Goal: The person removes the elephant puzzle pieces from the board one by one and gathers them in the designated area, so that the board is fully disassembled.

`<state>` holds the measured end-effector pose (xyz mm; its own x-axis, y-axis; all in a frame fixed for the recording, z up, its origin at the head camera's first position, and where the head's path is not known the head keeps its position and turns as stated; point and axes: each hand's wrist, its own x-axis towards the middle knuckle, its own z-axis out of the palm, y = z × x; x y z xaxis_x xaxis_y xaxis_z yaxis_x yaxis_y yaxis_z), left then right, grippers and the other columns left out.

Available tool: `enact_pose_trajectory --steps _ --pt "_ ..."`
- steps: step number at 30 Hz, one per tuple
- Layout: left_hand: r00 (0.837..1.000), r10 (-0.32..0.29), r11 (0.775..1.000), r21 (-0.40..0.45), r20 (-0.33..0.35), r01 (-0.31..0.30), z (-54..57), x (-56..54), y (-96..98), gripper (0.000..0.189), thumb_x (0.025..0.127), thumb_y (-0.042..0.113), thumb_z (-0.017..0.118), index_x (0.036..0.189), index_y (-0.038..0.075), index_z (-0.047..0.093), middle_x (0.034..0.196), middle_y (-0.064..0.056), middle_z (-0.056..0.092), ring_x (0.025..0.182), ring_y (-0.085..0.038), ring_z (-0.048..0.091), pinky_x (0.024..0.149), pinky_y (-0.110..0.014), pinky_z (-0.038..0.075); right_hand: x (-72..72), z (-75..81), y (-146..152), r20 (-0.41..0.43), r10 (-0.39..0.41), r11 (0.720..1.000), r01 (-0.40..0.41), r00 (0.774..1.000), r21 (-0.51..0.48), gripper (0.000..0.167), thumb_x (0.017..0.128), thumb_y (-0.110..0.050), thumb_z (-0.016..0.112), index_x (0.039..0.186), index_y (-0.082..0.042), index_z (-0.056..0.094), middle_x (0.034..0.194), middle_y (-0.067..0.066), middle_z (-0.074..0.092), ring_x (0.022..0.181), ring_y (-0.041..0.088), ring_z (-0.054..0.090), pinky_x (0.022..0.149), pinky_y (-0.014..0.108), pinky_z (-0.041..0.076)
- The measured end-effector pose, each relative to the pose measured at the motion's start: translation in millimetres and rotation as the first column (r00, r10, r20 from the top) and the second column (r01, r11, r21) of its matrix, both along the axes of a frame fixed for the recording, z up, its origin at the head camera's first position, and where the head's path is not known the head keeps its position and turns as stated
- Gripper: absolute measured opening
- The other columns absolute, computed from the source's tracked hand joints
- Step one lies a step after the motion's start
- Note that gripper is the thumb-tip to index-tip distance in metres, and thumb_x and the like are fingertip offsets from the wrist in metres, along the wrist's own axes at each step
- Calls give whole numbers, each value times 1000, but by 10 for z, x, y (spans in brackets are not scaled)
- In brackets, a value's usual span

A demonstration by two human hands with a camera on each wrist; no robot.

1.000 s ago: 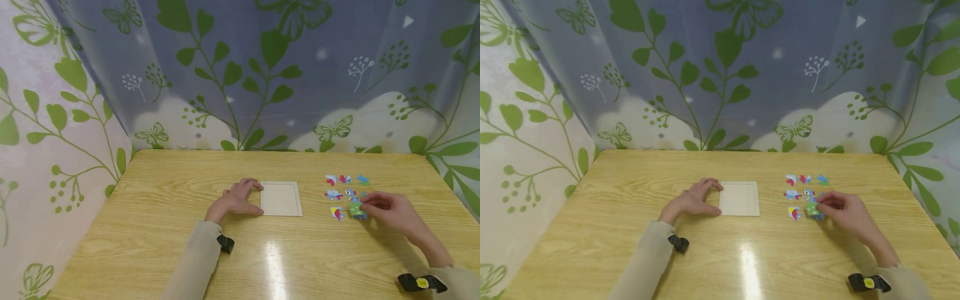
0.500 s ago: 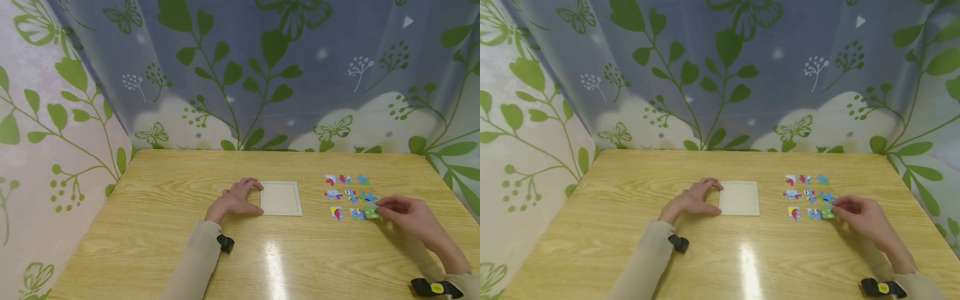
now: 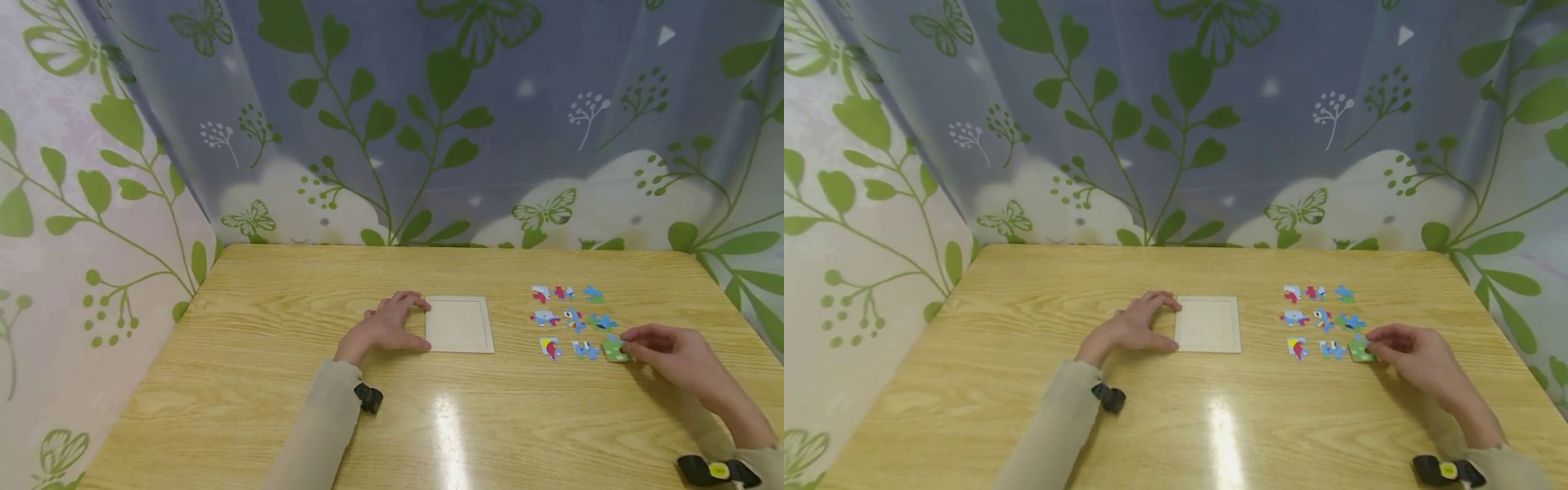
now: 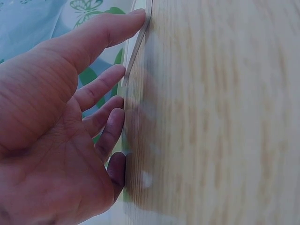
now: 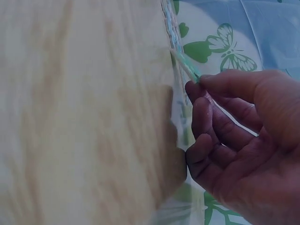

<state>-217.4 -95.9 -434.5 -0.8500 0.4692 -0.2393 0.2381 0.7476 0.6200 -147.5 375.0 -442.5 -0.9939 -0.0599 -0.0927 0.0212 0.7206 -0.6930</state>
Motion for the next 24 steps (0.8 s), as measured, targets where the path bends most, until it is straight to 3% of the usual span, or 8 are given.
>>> enact_pose_trajectory --steps 10,21,24 --pt "1000 3 1000 2 1 -3 12 5 10 63 86 37 81 141 26 53 168 -2 27 152 -39 28 116 -74 18 -26 -11 15 40 -5 998 3 999 60 36 102 -30 64 121 1 68 96 -10 74 79 -9 60 61 25 46" --pt "1000 0 1000 -3 0 0 12 10 2 63 86 38 80 142 26 53 169 -1 26 153 -40 27 115 -73 19 -29 -16 25 32 3 997 -5 999 79 37 103 -30 62 121 2 68 94 -9 74 75 -4 62 60 26 48" --pt "1000 -15 1000 4 -3 15 -8 3 -10 62 88 39 78 143 26 53 169 -2 26 152 -40 27 115 -73 19 -16 8 18 8 -2 994 1 1000 110 36 103 -32 63 119 -1 69 95 -3 76 75 -7 61 61 24 48"
